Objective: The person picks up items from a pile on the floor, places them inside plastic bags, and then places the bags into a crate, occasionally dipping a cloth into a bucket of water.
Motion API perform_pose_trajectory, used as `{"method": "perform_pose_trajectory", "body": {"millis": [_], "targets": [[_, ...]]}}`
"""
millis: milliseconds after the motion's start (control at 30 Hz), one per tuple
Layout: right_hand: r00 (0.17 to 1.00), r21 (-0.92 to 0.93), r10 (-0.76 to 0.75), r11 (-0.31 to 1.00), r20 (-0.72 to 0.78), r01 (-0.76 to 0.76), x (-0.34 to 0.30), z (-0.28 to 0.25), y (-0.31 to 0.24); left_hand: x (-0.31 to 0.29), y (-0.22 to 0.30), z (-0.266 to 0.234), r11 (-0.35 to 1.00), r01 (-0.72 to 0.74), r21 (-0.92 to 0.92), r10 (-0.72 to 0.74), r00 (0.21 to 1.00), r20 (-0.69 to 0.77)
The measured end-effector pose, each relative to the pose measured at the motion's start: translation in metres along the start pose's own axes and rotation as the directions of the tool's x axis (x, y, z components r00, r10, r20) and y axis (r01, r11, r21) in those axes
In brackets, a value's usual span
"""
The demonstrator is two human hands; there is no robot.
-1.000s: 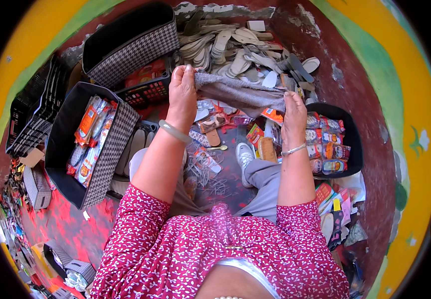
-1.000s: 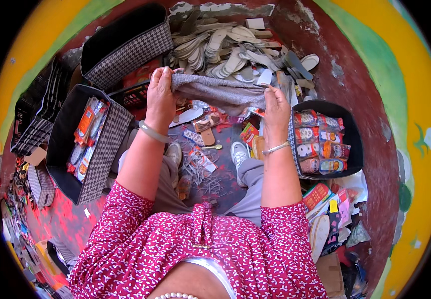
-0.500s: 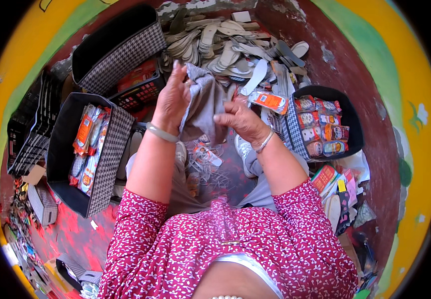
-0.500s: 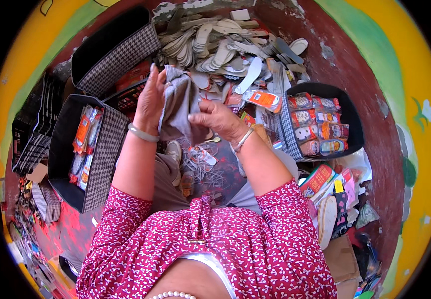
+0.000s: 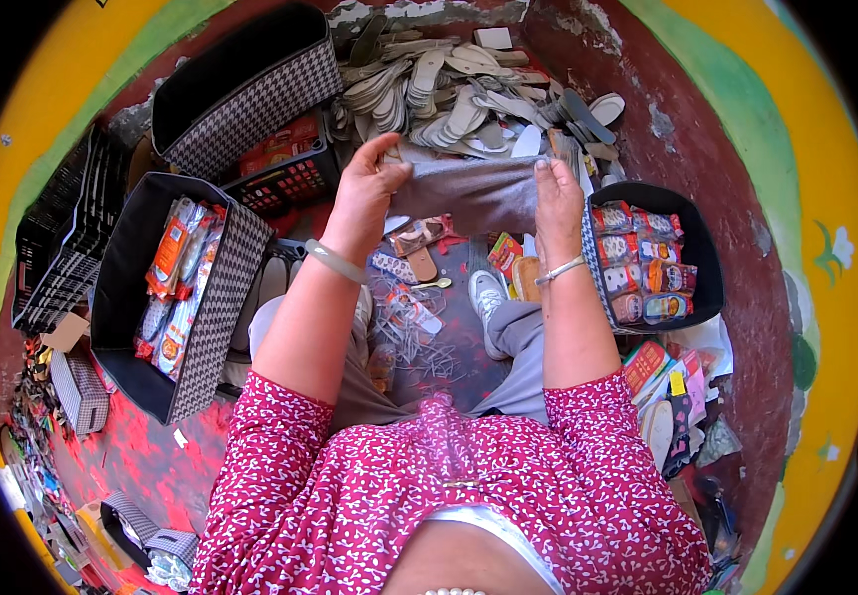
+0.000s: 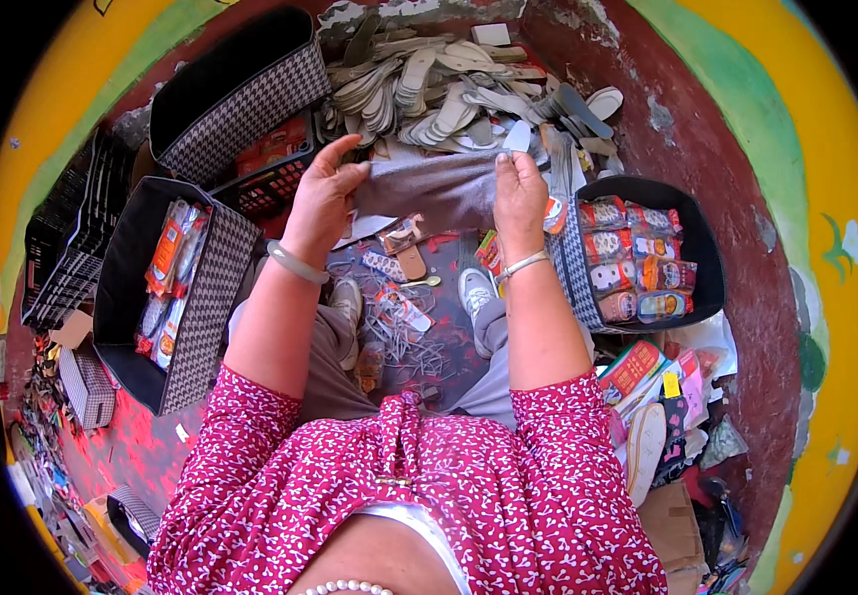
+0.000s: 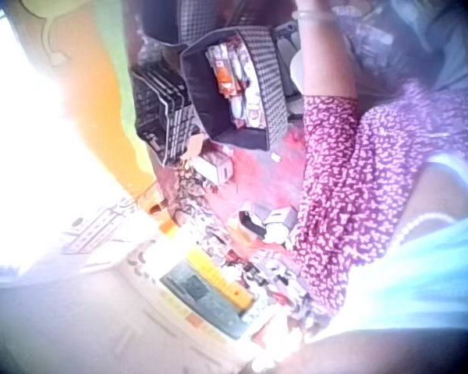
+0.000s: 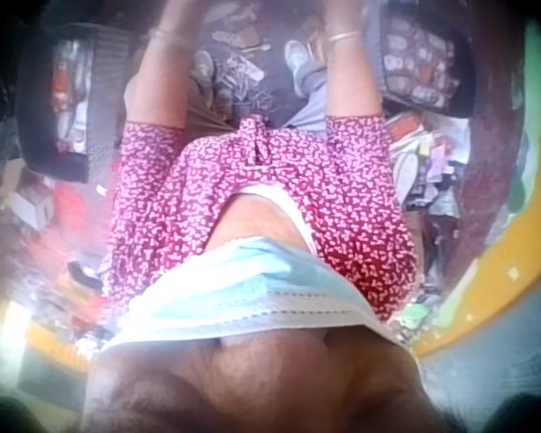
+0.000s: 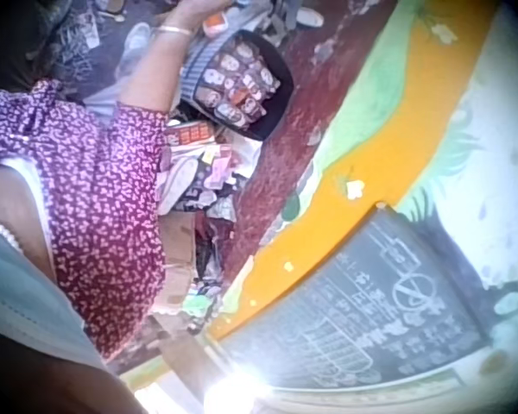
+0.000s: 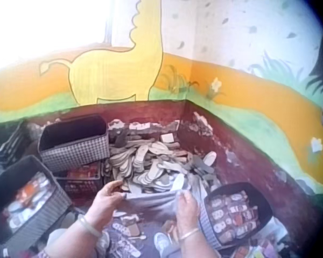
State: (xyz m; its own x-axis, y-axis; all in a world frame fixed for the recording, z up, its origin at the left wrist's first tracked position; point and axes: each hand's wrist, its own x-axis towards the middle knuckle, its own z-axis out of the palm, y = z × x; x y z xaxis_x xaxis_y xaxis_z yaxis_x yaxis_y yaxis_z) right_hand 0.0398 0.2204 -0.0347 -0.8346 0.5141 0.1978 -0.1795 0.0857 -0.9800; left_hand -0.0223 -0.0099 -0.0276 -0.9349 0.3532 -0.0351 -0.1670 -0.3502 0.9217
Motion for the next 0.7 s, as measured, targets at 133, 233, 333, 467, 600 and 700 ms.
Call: {"method": "perform_pose_trajectory", "body": {"millis": [133,233,333,467,600,700], "targets": [[0.992,0.003,0.072,0.997,0.103,-0.073,-0.002,-0.005,-0.012,0.010,-0.006,0.003,0.924,-0.208,0.322,0.261,0.957,-0.129],[0.939,0.175,0.164,0.959,0.303,-0.224,-0.014,-0.001,-0.034,0.015,-0.009,0.001,0.850,-0.201,0.487,0.312,0.937,-0.156],[0.803,-0.006,0.229,0.963,0.550,-0.271,-0.014,-0.013,-0.026,0.009,0.001,-0.005,0.873,-0.083,0.480,0.157,0.981,-0.115],[0.898,-0.522,-0.072,0.792,0.435,0.317,-0.015,-0.021,0.002,-0.006,0.025,0.014,0.993,0.111,-0.035,-0.110,0.993,0.044],[0.875,-0.758,-0.481,0.554,0.046,0.344,-0.005,-0.011,0.006,-0.058,0.039,0.068,0.991,0.129,-0.026,-0.118,0.957,0.264],[0.923,0.687,0.329,0.625,0.199,-0.371,-0.021,0.004,-0.029,-0.082,0.011,0.105,0.997,0.074,0.005,-0.072,0.950,0.304]]}}
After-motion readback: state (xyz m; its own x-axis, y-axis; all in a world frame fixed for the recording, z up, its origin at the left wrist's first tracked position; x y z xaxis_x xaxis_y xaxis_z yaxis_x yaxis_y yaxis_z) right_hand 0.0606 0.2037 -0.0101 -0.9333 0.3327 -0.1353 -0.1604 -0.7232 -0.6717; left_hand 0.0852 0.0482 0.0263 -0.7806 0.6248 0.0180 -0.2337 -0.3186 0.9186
